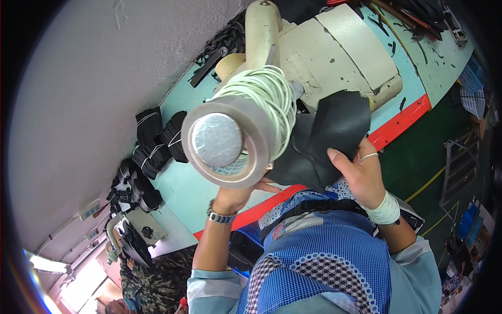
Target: The person takes stacks of cut leather pieces from a basket, feeds them through an edge skiving machine to thin their edges, and stacks the processed pieces on the workbench.
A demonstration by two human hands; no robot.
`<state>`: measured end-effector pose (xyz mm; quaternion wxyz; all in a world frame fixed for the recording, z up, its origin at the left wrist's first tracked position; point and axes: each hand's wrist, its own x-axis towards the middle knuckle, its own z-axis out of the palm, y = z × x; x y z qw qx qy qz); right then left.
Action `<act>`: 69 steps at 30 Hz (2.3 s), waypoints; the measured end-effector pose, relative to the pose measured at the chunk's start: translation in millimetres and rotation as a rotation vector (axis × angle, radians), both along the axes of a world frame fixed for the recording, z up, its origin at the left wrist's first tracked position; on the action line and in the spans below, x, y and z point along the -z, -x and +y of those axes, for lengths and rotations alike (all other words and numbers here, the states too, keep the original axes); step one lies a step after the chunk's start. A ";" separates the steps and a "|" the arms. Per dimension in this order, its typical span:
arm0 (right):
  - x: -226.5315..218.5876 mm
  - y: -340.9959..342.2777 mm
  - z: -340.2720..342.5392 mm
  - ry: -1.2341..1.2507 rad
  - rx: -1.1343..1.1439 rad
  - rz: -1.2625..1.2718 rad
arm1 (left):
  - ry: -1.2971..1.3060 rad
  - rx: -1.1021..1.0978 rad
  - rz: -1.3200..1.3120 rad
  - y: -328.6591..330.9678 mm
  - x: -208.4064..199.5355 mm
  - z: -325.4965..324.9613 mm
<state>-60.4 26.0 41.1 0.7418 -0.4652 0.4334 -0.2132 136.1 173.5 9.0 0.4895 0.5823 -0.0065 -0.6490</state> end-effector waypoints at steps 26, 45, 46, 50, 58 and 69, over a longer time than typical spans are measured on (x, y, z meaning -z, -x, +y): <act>-3.7 9.5 0.4 -0.073 0.043 -0.033 | -0.017 0.074 0.151 16.8 -11.7 -29.9; -52.1 33.5 6.9 0.867 -0.980 -0.238 | 0.340 0.608 0.387 95.9 -23.7 3.4; -43.7 40.9 10.8 0.381 -0.964 -0.292 | 0.290 0.699 0.334 93.6 -38.2 8.9; -25.3 45.3 31.4 0.148 -1.263 -0.254 | 0.054 0.698 -0.056 98.2 -70.1 48.8; -11.5 18.4 70.3 -0.400 -1.057 -0.107 | -0.084 0.557 -0.884 142.6 -92.2 114.0; -1.4 -66.5 152.6 -0.810 -0.635 -0.357 | 0.541 0.109 -0.492 66.7 -26.0 164.0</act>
